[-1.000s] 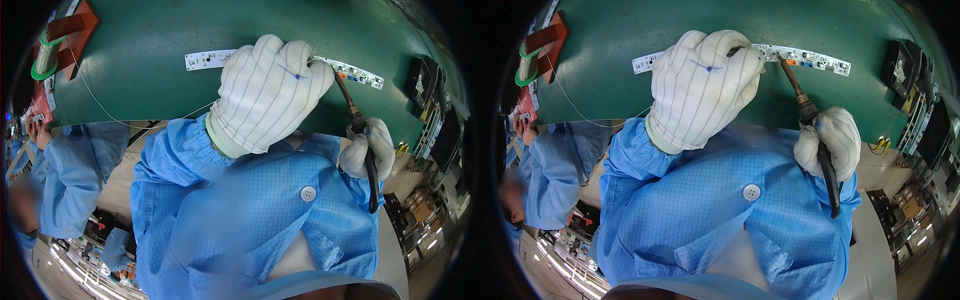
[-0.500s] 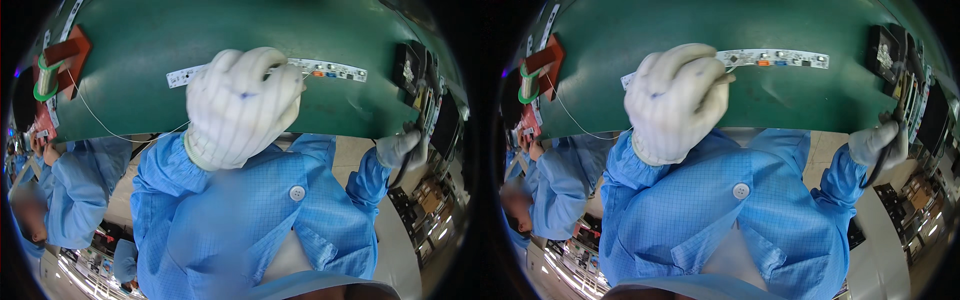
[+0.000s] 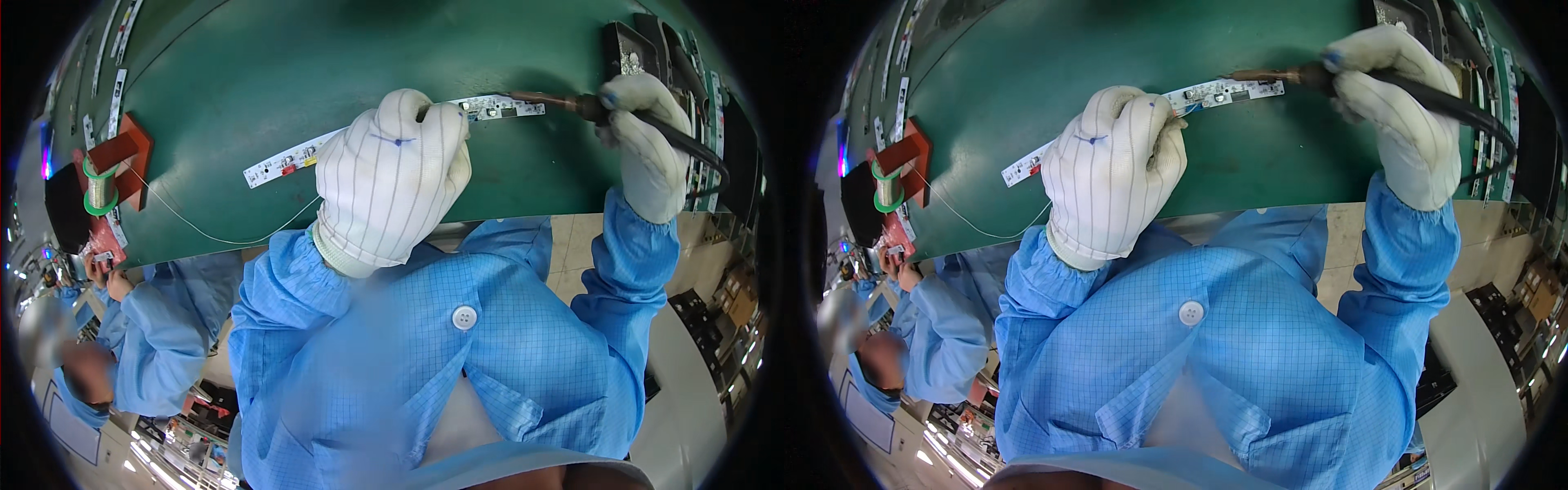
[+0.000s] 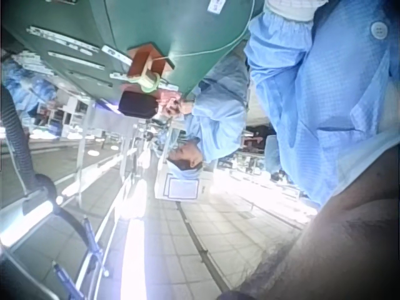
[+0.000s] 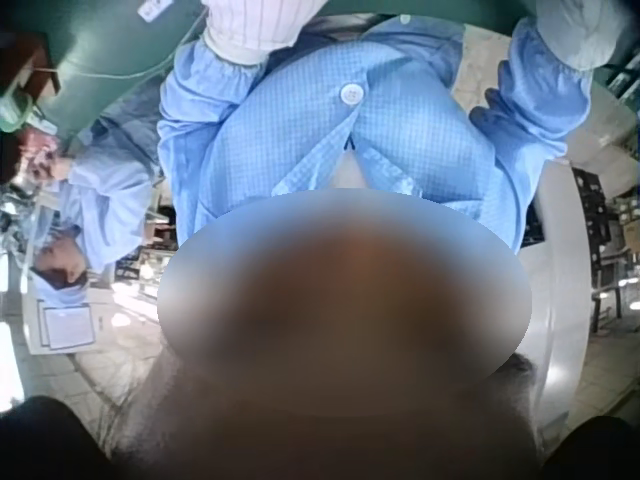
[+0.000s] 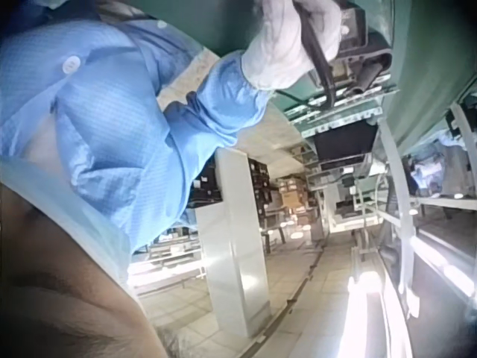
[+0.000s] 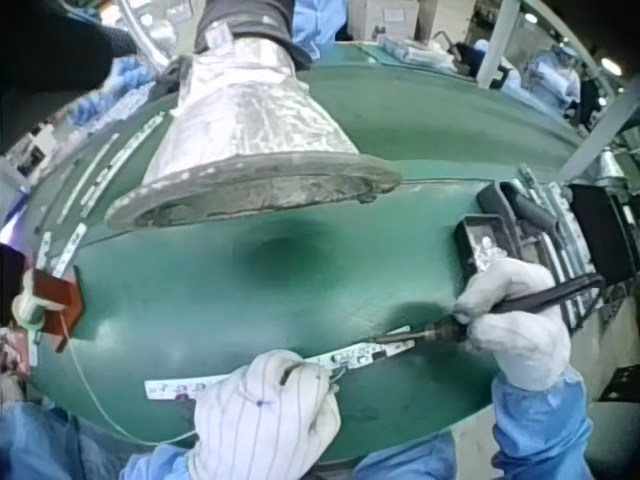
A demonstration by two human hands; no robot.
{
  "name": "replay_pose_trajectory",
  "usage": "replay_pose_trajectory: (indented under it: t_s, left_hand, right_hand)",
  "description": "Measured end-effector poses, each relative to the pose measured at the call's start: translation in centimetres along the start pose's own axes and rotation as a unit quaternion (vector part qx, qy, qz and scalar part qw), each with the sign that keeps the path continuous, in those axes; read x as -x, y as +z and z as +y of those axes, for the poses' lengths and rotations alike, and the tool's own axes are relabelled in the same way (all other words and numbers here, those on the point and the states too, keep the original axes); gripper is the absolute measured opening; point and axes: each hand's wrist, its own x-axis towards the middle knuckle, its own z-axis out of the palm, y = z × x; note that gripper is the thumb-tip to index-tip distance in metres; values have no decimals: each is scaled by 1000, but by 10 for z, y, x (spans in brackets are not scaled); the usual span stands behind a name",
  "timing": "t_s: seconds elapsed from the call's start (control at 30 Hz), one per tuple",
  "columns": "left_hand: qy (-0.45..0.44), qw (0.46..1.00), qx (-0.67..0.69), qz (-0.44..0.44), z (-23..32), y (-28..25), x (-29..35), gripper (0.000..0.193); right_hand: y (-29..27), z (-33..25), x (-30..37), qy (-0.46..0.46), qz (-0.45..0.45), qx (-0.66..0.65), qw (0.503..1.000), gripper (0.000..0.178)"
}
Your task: Soldering electronic components onto narrow circuit boards at a manual assembly station.
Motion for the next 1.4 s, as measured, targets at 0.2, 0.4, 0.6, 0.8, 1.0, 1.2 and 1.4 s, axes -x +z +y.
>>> replay_pose_trajectory:
  t_s: [0.2, 0.4, 0.6, 0.8, 1.0, 1.2, 1.4]
  left_hand:
    - [-17, 999, -19, -19, 2, -2, -2, 23]
    - [-4, 1000, -30, 0, 2, -2, -1, 21]
    - [-14, 999, -13, -42, 2, -2, -1, 22]
    - [-1, 999, -16, -36, 0, 0, 1, 24]
    - [6, 999, -33, -37, 3, -1, 1, 25]
    - [-3, 999, -17, -47, -1, -1, 4, 25]
    - [-5, 1000, 10, -26, 2, -6, 1, 23]
  right_hand:
    - [8, -3, -2, 25, -30, 27, 999, 18]
    - [6, 7, -3, 28, -23, -35, 999, 19]
    - [1, 19, 0, 55, -3, -47, 997, 22]
    - [-5, 35, 2, 85, 26, -26, 996, 22]
    - [-8, 32, 2, 84, 11, -1, 996, 21]
    - [14, 11, -2, 1, -6, -50, 999, 16]
    - [15, -13, 33, -11, 113, 34, 993, 16]
